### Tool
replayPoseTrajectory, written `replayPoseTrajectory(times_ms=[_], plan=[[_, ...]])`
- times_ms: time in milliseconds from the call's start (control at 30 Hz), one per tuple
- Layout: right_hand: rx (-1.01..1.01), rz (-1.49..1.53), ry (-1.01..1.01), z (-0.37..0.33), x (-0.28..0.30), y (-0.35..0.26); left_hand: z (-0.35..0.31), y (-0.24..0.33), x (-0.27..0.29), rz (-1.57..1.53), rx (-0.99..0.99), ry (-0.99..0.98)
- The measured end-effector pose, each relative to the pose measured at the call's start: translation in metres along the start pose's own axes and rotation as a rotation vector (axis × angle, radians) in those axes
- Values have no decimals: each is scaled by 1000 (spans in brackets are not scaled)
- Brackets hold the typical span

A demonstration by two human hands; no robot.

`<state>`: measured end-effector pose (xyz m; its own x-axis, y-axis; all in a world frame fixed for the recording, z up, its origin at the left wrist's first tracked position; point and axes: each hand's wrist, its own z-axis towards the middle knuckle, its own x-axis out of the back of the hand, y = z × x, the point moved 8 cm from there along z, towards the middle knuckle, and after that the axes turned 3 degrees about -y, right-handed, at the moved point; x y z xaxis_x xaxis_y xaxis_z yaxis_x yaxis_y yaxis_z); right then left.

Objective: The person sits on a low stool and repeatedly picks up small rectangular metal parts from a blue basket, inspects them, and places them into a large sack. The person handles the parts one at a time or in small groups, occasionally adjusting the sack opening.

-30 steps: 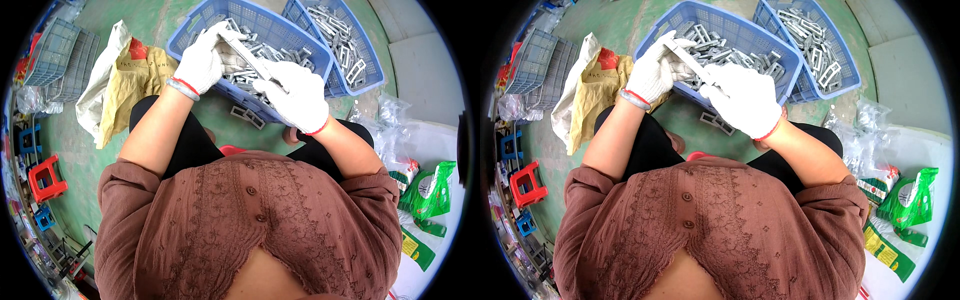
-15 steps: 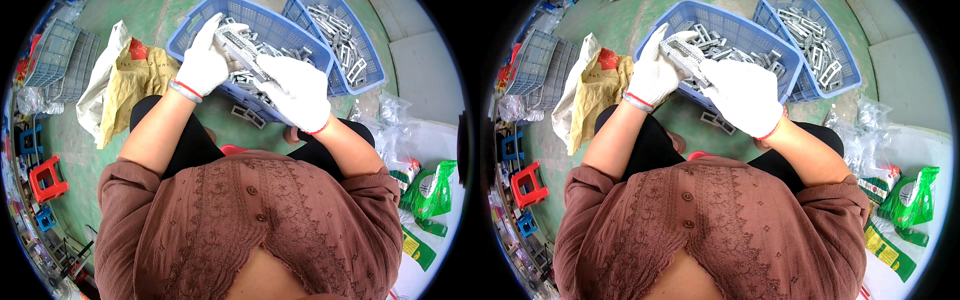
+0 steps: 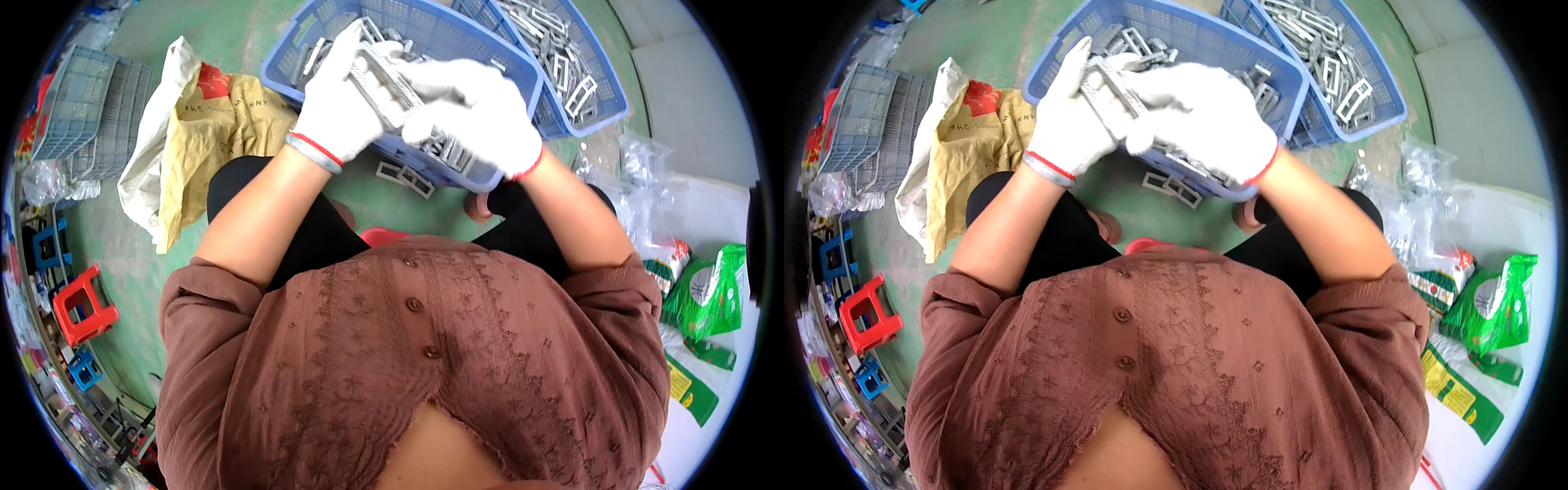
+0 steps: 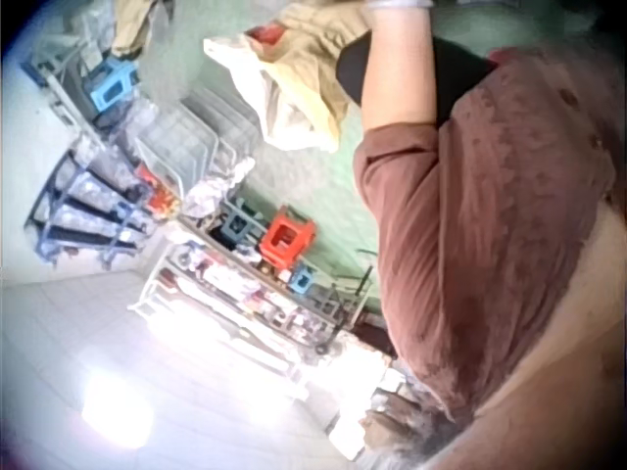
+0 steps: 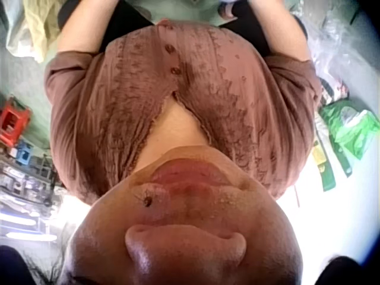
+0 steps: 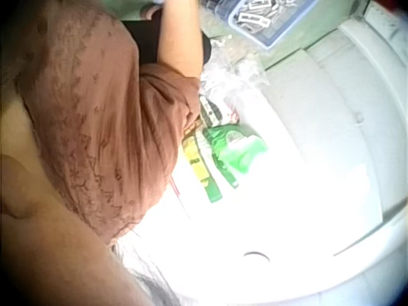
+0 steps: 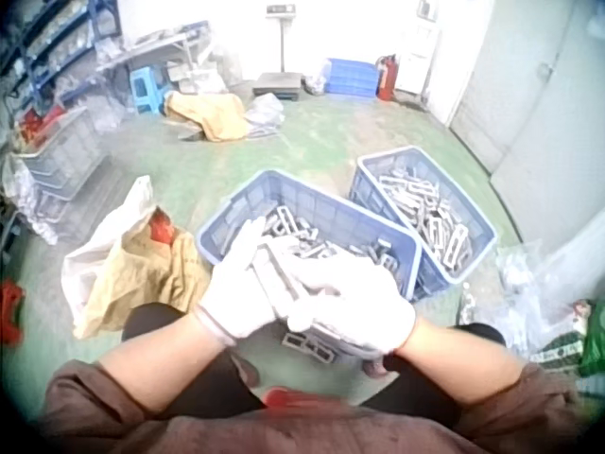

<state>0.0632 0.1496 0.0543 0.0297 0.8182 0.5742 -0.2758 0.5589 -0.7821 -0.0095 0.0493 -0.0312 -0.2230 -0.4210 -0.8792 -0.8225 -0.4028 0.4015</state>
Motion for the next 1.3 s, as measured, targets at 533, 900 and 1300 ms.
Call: replayPoseTrajectory(times_ms=[533, 900, 1300], plan=[[-845, -719, -750, -77, -144, 316, 0, 25, 13, -179, -17, -11], [-873, -598, -539, -53, -120, 315, 13, 49, 32, -46, -153, 96], [-445, 60, -285, 15, 20, 123, 9, 38, 32, -43, -87, 30]])
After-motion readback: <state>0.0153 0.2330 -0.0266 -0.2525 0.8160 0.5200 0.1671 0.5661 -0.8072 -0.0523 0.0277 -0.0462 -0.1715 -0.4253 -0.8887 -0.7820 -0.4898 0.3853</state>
